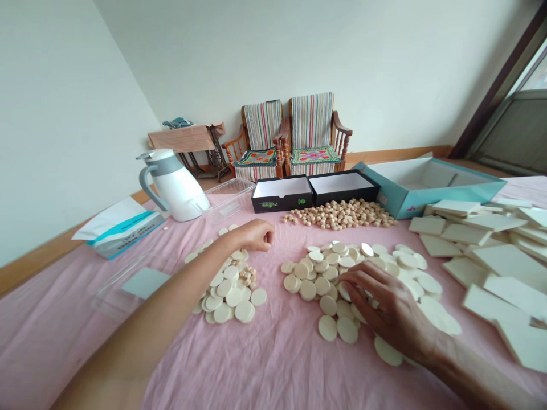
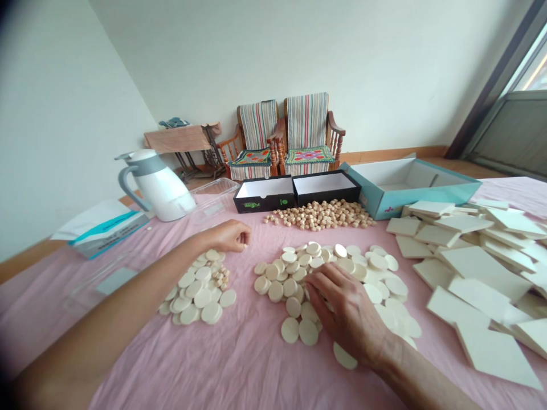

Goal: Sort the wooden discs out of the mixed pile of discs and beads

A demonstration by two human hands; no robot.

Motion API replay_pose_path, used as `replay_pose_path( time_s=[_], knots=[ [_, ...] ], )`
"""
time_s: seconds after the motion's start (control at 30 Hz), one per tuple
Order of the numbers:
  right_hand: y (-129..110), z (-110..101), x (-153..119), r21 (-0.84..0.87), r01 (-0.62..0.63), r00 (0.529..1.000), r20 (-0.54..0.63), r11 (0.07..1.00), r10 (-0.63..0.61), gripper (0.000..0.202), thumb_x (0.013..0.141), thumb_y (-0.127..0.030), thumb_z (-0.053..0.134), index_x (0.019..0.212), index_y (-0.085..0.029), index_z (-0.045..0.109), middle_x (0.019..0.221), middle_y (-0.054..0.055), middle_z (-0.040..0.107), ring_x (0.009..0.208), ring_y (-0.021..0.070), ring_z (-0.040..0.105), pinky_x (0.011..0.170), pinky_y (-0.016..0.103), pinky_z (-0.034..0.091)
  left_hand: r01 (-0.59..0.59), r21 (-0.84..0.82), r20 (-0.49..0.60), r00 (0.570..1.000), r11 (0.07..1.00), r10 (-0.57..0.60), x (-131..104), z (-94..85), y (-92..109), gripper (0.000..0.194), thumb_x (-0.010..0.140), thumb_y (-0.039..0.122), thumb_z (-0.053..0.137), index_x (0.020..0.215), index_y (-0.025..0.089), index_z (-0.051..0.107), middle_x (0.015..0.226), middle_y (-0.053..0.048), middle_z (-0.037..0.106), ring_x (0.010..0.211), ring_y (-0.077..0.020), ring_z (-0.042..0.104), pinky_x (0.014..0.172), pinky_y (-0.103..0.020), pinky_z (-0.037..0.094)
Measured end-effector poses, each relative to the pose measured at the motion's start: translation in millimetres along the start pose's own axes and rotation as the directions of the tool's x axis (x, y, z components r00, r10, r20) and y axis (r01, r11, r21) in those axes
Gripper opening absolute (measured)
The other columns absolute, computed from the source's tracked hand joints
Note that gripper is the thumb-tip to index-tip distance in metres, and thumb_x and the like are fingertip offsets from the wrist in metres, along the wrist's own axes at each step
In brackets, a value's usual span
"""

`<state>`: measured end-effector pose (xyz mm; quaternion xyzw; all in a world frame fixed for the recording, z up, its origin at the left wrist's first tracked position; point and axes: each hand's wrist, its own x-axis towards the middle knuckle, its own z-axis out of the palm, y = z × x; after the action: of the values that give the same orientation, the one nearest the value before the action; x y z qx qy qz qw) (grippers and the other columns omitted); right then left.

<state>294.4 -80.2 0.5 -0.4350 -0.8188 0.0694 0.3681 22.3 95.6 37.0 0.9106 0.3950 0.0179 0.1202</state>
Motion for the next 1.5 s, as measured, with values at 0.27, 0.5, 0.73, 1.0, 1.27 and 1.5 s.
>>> replay_pose_path(
  time_s=[0.27, 0.5, 0.73, 1.0, 1.27, 1.5],
  knots=[
    [0, -2, 1, -0.015, 0.001, 1.000, -0.010, 1.000, -0.001, 0.013, 0.091, -0.017, 0.047, 0.092, -0.018, 0.060, 0.085, 0.006, 0.058, 0.078, 0.0157, 0.053, 0.069, 0.029, 0.044, 0.121, 0.037, -0.323, 0.941, 0.992, -0.103, 26, -1.4, 2, 0.034, 0.068, 0.003, 0.047, 0.095, 0.015, 0.065, 0.094, -0.005, 0.068, 0.078, -0.0145, 0.062, 0.074, -0.023, 0.047],
    [-4, 0, 2, -0.018, 0.004, 1.000, 0.030, 1.000, -0.004, 0.016, 0.092, -0.018, 0.045, 0.090, -0.018, 0.061, 0.081, 0.005, 0.058, 0.073, 0.0154, 0.052, 0.064, 0.029, 0.043, 0.256, 0.155, -0.175, 0.958, 0.954, -0.228, -29, 2.6, -29, 0.014, 0.061, 0.019, 0.065, 0.075, 0.018, 0.066, 0.080, -0.004, 0.067, 0.080, -0.0211, 0.062, 0.073, -0.027, 0.046],
    [-3, -2, 3, -0.021, 0.012, 1.000, -0.005, 1.000, -0.012, 0.014, 0.092, -0.018, 0.046, 0.091, -0.018, 0.061, 0.082, 0.006, 0.058, 0.076, 0.0157, 0.054, 0.066, 0.029, 0.044, 0.374, 0.147, -0.212, 0.916, 0.916, -0.340, -40, 7.1, -25, 0.009, 0.065, 0.021, 0.063, 0.073, 0.017, 0.063, 0.083, -0.008, 0.067, 0.082, -0.0233, 0.062, 0.072, -0.030, 0.045],
    [3, -2, -1, -0.037, 0.007, 1.000, -0.020, 0.999, -0.007, 0.014, 0.091, -0.020, 0.047, 0.093, -0.018, 0.061, 0.083, 0.006, 0.059, 0.076, 0.0160, 0.055, 0.066, 0.029, 0.044, -0.011, -0.302, -0.089, 0.996, 0.953, -0.017, -37, -11.6, 32, 0.031, 0.079, 0.041, 0.060, 0.095, 0.015, 0.066, 0.086, -0.004, 0.070, 0.073, -0.0132, 0.062, 0.065, -0.021, 0.047],
    [7, -2, 0, -0.058, -0.001, 0.999, -0.039, 0.998, -0.001, 0.014, 0.091, -0.020, 0.047, 0.091, -0.018, 0.061, 0.084, 0.007, 0.060, 0.077, 0.0172, 0.057, 0.067, 0.029, 0.046, 0.227, -0.013, -0.197, 0.954, 0.974, -0.225, -23, 3.1, -32, 0.019, 0.066, 0.020, 0.066, 0.084, 0.015, 0.068, 0.082, -0.004, 0.069, 0.074, -0.0169, 0.063, 0.068, -0.024, 0.047],
    [7, -1, 0, -0.054, -0.013, 1.000, -0.020, 0.998, 0.012, 0.014, 0.091, -0.020, 0.047, 0.091, -0.018, 0.061, 0.085, 0.006, 0.060, 0.077, 0.0167, 0.056, 0.068, 0.029, 0.046, 0.200, 0.082, -0.157, 0.970, 0.976, -0.186, -25, 17.0, -48, 0.015, 0.061, 0.016, 0.066, 0.076, 0.018, 0.067, 0.082, -0.002, 0.068, 0.080, -0.0176, 0.063, 0.076, -0.025, 0.046]
  ],
)
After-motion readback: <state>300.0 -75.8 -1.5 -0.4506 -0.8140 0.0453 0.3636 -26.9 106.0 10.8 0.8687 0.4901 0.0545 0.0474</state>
